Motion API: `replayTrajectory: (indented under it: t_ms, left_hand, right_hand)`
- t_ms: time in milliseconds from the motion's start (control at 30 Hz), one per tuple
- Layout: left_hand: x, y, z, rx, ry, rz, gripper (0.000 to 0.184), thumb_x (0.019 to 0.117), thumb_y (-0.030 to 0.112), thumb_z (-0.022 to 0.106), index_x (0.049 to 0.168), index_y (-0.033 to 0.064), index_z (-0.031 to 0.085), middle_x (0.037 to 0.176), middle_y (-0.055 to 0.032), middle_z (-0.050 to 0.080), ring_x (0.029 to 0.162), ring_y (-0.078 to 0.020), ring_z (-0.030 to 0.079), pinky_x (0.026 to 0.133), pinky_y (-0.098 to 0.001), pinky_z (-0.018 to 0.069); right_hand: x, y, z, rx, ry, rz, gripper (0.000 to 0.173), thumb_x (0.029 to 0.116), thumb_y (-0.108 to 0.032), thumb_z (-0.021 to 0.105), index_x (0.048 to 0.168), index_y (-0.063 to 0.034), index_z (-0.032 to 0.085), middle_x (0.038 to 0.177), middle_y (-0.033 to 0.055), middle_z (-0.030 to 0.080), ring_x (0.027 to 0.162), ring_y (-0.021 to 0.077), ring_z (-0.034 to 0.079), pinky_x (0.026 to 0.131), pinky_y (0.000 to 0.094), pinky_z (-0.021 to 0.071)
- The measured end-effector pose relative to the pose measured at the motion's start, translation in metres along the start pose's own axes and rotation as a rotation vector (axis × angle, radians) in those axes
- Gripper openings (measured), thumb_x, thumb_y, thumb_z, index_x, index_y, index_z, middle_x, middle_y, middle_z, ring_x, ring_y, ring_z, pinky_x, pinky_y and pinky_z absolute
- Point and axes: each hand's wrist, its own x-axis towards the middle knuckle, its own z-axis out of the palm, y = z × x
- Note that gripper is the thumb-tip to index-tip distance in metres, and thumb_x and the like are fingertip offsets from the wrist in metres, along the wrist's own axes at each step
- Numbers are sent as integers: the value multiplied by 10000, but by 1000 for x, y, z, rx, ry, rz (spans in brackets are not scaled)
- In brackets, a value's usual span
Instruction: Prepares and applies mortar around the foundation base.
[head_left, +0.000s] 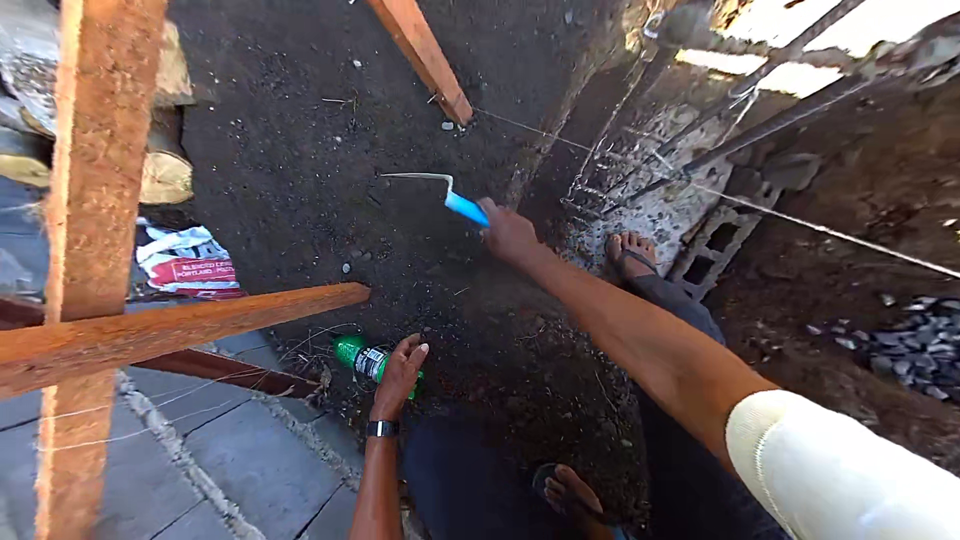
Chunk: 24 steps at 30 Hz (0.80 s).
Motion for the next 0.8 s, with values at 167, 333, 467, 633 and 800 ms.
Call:
replayTrajectory:
  t_ms: [167,333,467,633,800]
  left_hand:
    - [49,-15,9,139,144,55,629,1016,374,613,1535,66,435,1474,-181,551,1297,-258,597,1075,-465,519]
    - [58,4,22,197,123,13,780,980,474,635,1582,70,349,1527,-227,480,1357,-334,541,1111,-534,472]
    - [16,74,9,-14,-23,202,547,1014,386,616,1473,100,531,1375,-110,638,1214,-214,646,1002,-438,561]
    - [-108,187,-26,-365,-208,854,535,1023,428,598,1310,-22,628,1237,-217,687,1130,-372,677,1008,-519,566]
    - [-210,228,-47,-284,-434,1255,507,984,526,629,1205,77,709,1170,-133,730,1117,-299,694,1020,-498,563]
  right_hand:
    - [-20,18,41,42,-69,49,606,934,-179,690,1486,-256,451,1241,240,650,1038,498,669,756,710,553]
    - [-102,76,66,140,-261,233,594,988,-190,588,1545,-174,380,1305,238,642,1136,458,664,896,680,544]
    - [-143,92,54,149,-264,349,573,1002,-253,584,1532,-189,377,1234,221,680,1093,439,686,892,664,548]
    - [-158,80,26,136,-252,395,589,999,-300,591,1538,-227,365,1192,216,697,1055,432,700,876,654,554]
    - [-182,69,1,190,-269,326,564,971,-288,631,1484,-189,421,1151,195,705,1030,392,707,880,623,561]
